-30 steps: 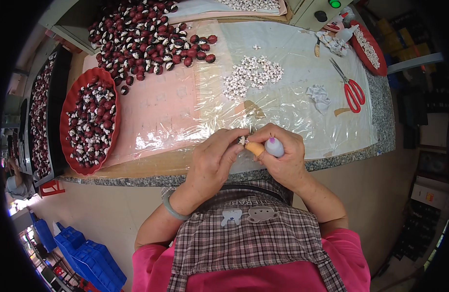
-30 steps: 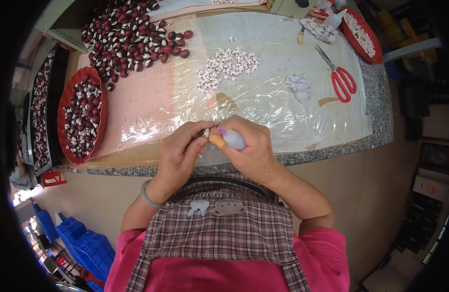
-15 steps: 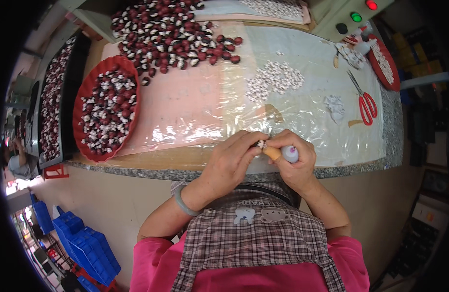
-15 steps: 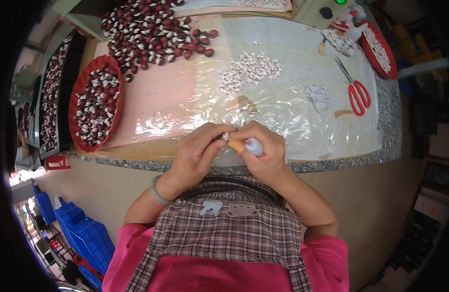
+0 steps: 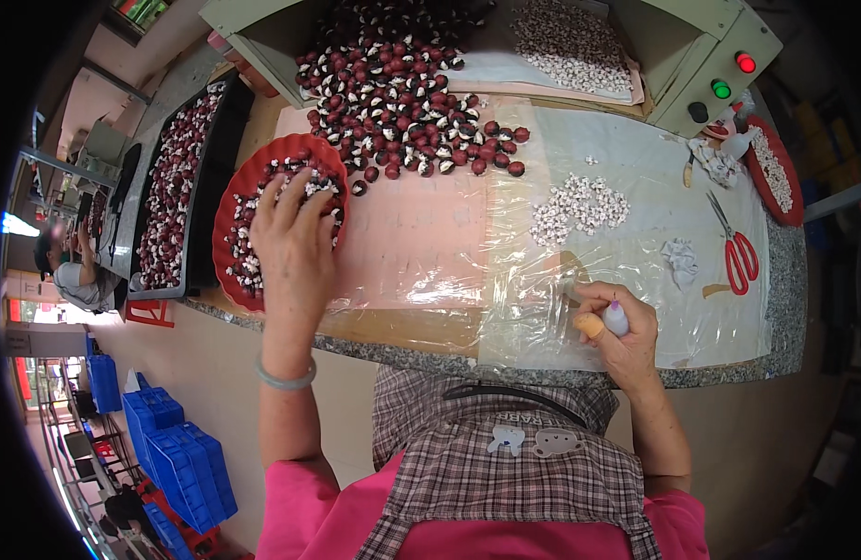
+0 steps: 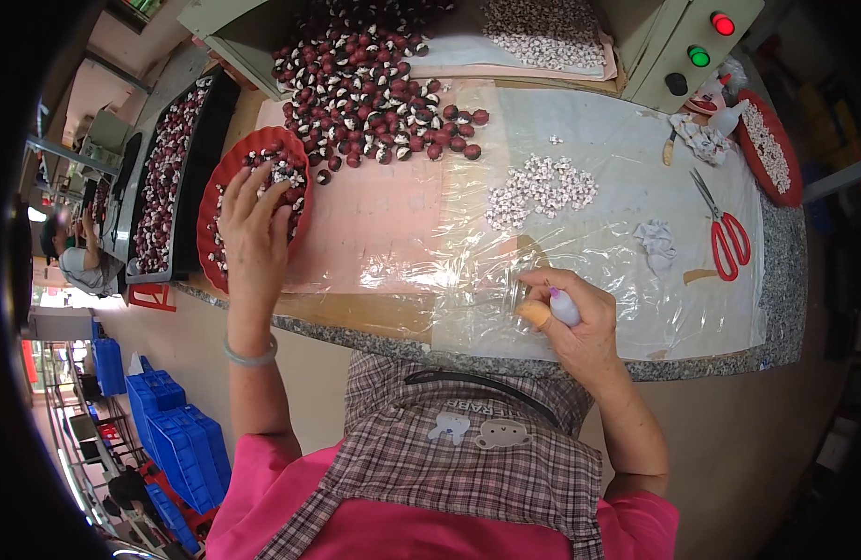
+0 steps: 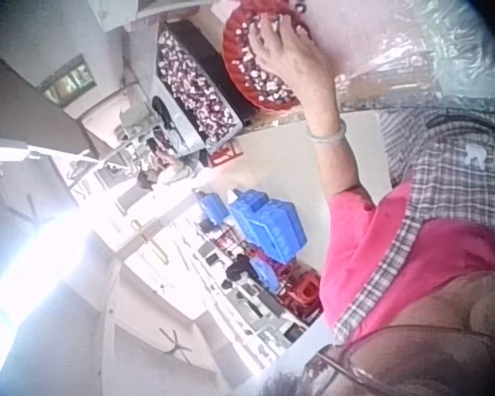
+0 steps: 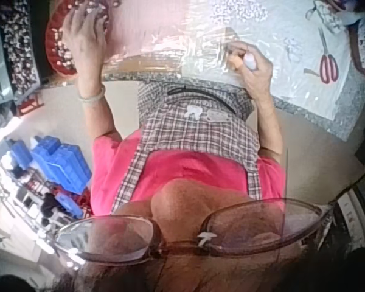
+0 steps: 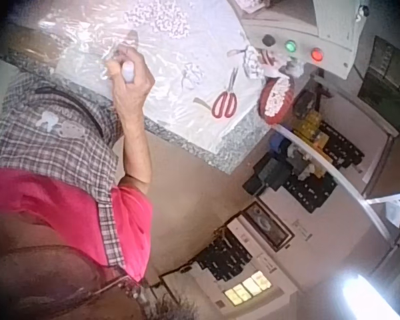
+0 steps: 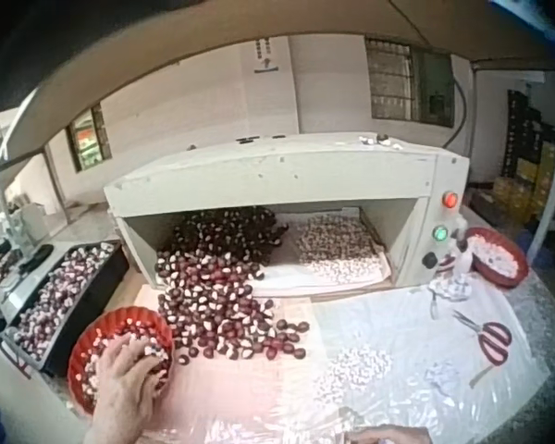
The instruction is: Manually glue small plastic flower components together at a factory workbench.
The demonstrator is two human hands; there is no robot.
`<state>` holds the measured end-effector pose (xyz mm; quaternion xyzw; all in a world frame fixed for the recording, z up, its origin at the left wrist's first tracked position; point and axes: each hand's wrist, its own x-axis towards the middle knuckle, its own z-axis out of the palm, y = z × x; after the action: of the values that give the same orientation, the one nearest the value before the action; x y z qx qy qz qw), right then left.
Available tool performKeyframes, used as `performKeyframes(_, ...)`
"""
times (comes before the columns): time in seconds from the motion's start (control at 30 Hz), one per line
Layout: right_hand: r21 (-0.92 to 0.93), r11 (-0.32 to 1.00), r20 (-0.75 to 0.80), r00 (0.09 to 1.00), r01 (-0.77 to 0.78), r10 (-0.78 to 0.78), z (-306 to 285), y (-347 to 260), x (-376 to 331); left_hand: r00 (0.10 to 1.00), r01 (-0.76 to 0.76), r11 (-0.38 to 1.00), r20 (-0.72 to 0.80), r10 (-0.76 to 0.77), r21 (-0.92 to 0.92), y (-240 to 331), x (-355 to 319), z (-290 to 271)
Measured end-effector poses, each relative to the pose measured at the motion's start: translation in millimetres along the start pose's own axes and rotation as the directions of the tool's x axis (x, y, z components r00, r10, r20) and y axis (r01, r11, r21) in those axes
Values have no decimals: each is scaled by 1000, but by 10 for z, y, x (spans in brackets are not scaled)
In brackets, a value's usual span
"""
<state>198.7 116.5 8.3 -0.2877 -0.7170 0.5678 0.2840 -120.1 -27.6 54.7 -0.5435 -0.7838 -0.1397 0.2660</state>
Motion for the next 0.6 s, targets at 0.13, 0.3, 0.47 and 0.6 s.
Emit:
performKeyframes(0.13, -70, 997, 14, 1000, 14, -13, -24, -43, -17, 997, -76, 927, -51, 62, -366, 390, 208, 451)
performKeyframes(0.3, -130, 991, 17, 999, 33, -31, -55, -60, -77, 999, 11, 934, 36, 2, -357, 551, 391, 879)
performKeyframes(0.47, -132, 991, 1, 1000, 16, -16, -77, -63, -107, 998, 37, 956, 66, -19, -290, 596, 421, 993)
performKeyframes(0.6, -84, 996, -3, 1000, -29, 29, -91, -66, -80, 986, 140, 854, 145, -77, -501, 686, 379, 717)
